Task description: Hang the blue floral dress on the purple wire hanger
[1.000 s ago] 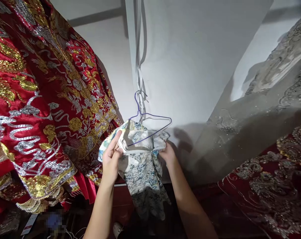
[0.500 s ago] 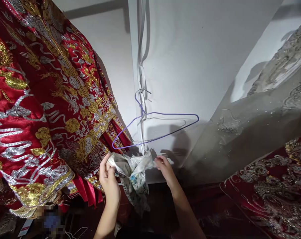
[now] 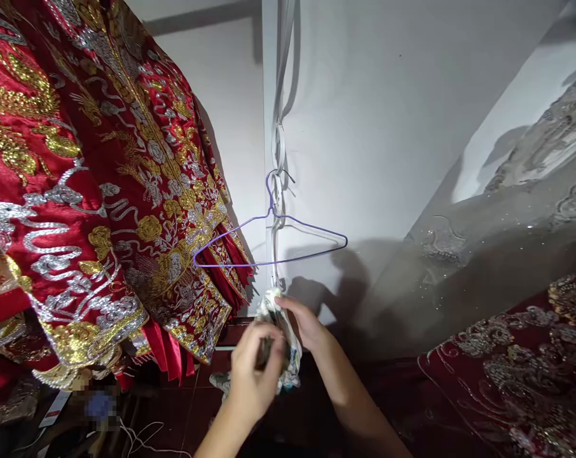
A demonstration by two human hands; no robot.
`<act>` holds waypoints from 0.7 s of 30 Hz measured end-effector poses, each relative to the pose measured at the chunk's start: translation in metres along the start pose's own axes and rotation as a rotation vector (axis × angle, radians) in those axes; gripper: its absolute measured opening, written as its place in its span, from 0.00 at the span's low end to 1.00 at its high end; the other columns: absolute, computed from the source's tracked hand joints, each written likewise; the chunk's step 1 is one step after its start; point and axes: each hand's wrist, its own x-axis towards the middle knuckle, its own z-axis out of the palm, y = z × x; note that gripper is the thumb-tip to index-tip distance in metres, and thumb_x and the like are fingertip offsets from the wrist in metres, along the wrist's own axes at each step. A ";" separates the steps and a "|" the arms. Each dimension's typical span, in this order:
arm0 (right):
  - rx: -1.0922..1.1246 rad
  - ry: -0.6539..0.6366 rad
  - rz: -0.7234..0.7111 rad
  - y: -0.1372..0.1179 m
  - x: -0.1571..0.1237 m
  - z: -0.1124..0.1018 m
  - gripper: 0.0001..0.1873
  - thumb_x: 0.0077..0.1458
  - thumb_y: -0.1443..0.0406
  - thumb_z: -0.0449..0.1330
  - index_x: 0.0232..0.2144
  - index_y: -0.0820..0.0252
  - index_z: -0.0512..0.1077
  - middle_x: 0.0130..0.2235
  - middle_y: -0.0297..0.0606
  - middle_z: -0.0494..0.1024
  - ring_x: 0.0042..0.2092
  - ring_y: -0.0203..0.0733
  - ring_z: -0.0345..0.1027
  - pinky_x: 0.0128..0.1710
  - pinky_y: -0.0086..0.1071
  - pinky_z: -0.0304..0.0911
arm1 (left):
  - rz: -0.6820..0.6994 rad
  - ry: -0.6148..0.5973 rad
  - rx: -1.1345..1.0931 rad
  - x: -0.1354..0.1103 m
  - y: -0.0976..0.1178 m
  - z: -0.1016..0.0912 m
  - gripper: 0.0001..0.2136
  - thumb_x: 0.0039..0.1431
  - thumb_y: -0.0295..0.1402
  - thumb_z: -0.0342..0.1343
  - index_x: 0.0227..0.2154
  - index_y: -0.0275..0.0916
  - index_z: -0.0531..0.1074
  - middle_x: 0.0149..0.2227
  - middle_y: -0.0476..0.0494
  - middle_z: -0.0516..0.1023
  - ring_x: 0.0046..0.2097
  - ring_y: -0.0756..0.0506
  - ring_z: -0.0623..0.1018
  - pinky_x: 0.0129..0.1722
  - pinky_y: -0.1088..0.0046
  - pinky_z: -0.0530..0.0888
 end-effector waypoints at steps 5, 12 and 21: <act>-0.016 -0.459 0.214 -0.043 0.023 -0.003 0.13 0.43 0.62 0.69 0.33 0.58 0.74 0.29 0.32 0.75 0.31 0.39 0.68 0.34 0.31 0.65 | -0.003 -0.109 0.042 0.028 0.001 -0.030 0.13 0.68 0.36 0.48 0.53 0.42 0.68 0.51 0.40 0.73 0.53 0.41 0.72 0.55 0.63 0.67; -0.450 -0.100 -0.364 -0.095 0.026 -0.041 0.05 0.45 0.70 0.61 0.28 0.58 0.70 0.25 0.29 0.70 0.27 0.34 0.60 0.27 0.27 0.55 | -0.166 -0.483 0.193 0.033 -0.012 -0.036 0.18 0.67 0.45 0.48 0.28 0.37 0.69 0.27 0.49 0.69 0.31 0.48 0.67 0.32 0.73 0.63; -0.720 0.351 -0.370 -0.038 0.077 -0.048 0.13 0.53 0.65 0.55 0.39 0.53 0.77 0.40 0.38 0.80 0.40 0.47 0.73 0.39 0.34 0.64 | -0.367 -0.639 0.606 0.054 -0.049 -0.111 0.23 0.64 0.50 0.46 0.21 0.38 0.67 0.22 0.48 0.68 0.26 0.47 0.66 0.27 0.71 0.59</act>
